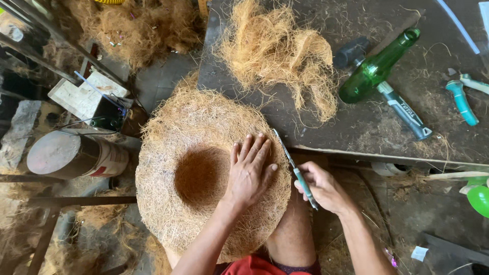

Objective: The person uses a green glass bottle to press and shape a circular hole in a mat of coconut fiber. Then, using scissors, the person trims the outer edge of the fiber mat to create a neat circular border.

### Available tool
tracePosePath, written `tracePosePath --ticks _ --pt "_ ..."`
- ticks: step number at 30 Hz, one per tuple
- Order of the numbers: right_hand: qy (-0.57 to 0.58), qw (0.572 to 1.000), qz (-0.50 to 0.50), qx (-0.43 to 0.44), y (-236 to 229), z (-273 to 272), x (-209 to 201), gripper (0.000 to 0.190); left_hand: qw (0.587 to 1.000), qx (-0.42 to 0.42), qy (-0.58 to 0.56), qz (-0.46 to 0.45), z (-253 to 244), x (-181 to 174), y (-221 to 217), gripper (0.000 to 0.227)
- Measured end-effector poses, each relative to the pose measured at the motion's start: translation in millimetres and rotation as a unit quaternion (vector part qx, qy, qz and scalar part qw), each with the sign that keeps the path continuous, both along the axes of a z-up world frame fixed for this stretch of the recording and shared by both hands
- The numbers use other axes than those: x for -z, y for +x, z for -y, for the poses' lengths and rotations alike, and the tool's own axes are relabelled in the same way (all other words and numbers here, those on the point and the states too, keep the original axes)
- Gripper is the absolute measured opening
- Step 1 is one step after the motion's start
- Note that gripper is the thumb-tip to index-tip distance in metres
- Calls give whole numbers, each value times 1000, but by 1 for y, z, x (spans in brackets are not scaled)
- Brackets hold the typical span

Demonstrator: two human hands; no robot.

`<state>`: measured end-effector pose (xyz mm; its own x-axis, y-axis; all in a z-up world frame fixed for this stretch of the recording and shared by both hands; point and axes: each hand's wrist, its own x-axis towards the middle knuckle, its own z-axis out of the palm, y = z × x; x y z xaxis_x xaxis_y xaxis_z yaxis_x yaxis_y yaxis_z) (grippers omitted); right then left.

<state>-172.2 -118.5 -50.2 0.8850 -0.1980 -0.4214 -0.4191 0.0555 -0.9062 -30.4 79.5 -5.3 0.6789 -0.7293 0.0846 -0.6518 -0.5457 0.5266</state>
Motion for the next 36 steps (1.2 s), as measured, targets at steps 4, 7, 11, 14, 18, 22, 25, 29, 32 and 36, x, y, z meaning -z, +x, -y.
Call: tracePosePath --ticks 4,7,11,14,18,22,25,29,32,36 --pt "-10 1000 5 20 7 8 -6 46 1000 2 6 -14 -2 -4 1 64" --pt "51 997 15 56 15 26 -8 43 999 9 -5 -47 -14 -11 4 64" --pt "32 996 51 60 28 50 -26 41 999 -36 -1 -34 -37 -14 18 65" --pt "17 996 61 60 24 42 -33 41 996 -86 10 -7 -68 -14 26 68" --pt "-5 994 86 61 29 21 -45 49 962 -268 55 15 -112 -16 44 72" --pt "-14 993 102 54 54 9 -56 50 910 -399 107 15 -166 -2 55 86" --pt "-10 991 125 41 72 2 -55 47 887 -434 135 -80 -187 11 59 105" --pt "-31 991 123 31 79 1 -50 44 903 -420 67 -61 -184 8 59 102" --pt "-24 991 131 34 73 1 -46 46 912 -407 52 -18 -181 13 64 100" --pt "-46 990 133 14 56 0 -54 57 929 -364 62 0 -181 0 62 94"
